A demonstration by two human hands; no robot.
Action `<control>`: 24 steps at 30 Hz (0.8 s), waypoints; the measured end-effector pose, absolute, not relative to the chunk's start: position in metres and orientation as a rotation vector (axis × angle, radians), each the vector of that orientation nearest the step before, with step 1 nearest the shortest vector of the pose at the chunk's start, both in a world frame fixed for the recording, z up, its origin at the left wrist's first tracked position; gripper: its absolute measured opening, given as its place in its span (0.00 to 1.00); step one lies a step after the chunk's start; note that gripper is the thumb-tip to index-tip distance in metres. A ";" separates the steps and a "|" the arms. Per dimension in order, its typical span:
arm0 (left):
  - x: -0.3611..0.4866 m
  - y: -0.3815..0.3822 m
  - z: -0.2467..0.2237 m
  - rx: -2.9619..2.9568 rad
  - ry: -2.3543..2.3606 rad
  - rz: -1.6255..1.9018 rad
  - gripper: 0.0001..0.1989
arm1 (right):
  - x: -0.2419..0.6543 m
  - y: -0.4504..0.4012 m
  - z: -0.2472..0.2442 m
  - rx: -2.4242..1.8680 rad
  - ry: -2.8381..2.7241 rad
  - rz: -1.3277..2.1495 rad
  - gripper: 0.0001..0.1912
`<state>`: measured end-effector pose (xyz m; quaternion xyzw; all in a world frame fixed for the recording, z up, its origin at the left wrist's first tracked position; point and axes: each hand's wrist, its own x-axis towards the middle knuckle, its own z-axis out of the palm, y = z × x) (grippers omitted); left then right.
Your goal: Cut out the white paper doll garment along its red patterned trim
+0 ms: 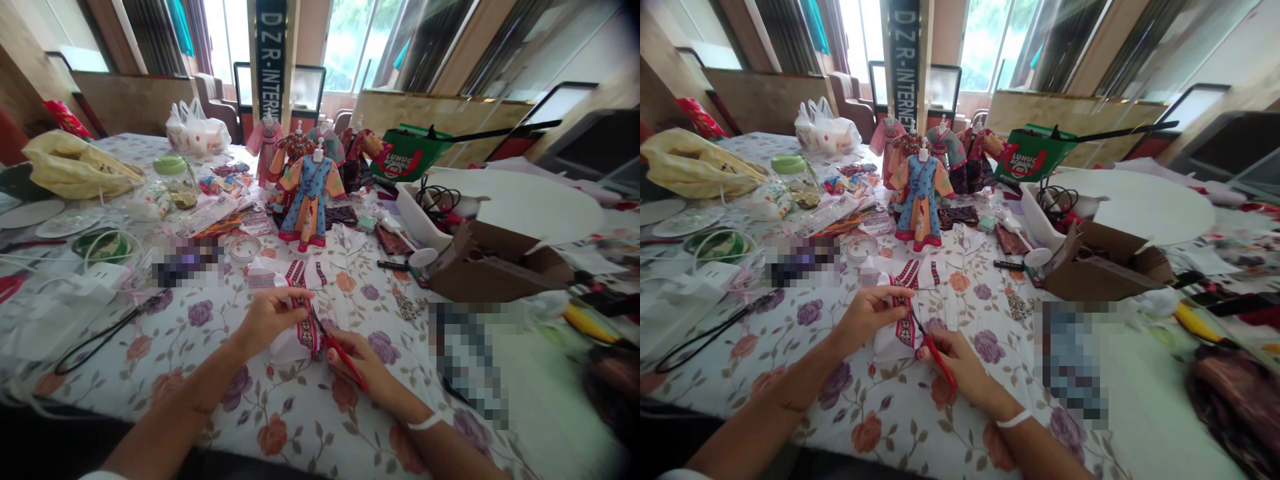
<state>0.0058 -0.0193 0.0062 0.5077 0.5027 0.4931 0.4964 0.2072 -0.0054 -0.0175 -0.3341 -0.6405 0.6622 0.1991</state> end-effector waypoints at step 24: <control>0.007 -0.020 0.003 1.244 1.211 1.202 0.15 | 0.209 -0.008 -0.022 -0.963 -1.719 1.897 0.26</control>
